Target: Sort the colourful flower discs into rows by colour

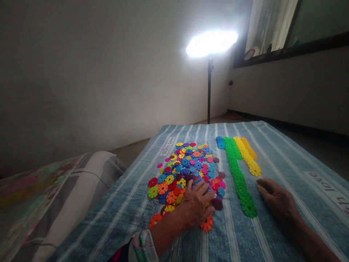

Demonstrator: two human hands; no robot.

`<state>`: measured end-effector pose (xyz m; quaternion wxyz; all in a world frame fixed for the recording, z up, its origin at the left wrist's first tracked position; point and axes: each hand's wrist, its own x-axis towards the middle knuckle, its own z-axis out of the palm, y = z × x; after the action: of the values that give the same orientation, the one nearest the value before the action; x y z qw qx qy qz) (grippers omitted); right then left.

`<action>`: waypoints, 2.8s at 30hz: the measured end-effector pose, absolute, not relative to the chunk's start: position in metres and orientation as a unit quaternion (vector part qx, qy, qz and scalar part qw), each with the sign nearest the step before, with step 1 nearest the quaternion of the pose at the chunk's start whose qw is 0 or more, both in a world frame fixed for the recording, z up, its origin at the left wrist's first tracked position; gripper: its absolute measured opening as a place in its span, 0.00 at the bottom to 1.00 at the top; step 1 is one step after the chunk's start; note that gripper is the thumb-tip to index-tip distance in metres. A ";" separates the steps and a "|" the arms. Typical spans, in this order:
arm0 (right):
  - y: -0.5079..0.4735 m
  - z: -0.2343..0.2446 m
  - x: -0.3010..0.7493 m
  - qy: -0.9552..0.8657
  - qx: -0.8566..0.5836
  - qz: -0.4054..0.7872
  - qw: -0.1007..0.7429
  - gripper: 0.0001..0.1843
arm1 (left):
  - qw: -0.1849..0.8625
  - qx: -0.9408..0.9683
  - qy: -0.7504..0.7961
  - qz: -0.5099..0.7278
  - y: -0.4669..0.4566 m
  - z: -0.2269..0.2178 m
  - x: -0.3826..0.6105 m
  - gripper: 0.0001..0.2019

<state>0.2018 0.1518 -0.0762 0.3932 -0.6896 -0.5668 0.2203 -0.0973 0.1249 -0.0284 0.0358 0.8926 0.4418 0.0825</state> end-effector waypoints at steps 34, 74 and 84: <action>0.140 -0.083 0.035 -0.729 -0.621 -0.019 0.287 0.27 | -0.160 0.789 0.578 0.134 0.050 -0.087 -0.233 0.36; 0.180 -0.067 0.025 -0.756 -0.498 0.092 0.415 0.14 | -0.011 0.804 0.567 0.179 0.159 -0.036 -0.131 0.13; 0.183 -0.052 0.021 -0.819 -0.532 0.047 0.209 0.10 | -0.005 0.810 0.544 0.220 0.159 -0.038 -0.133 0.10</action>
<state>0.0206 0.1828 -0.0519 0.2088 -0.5324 -0.8190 0.0470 -0.1328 0.1589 -0.0376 -0.0053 0.8099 0.5438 0.2199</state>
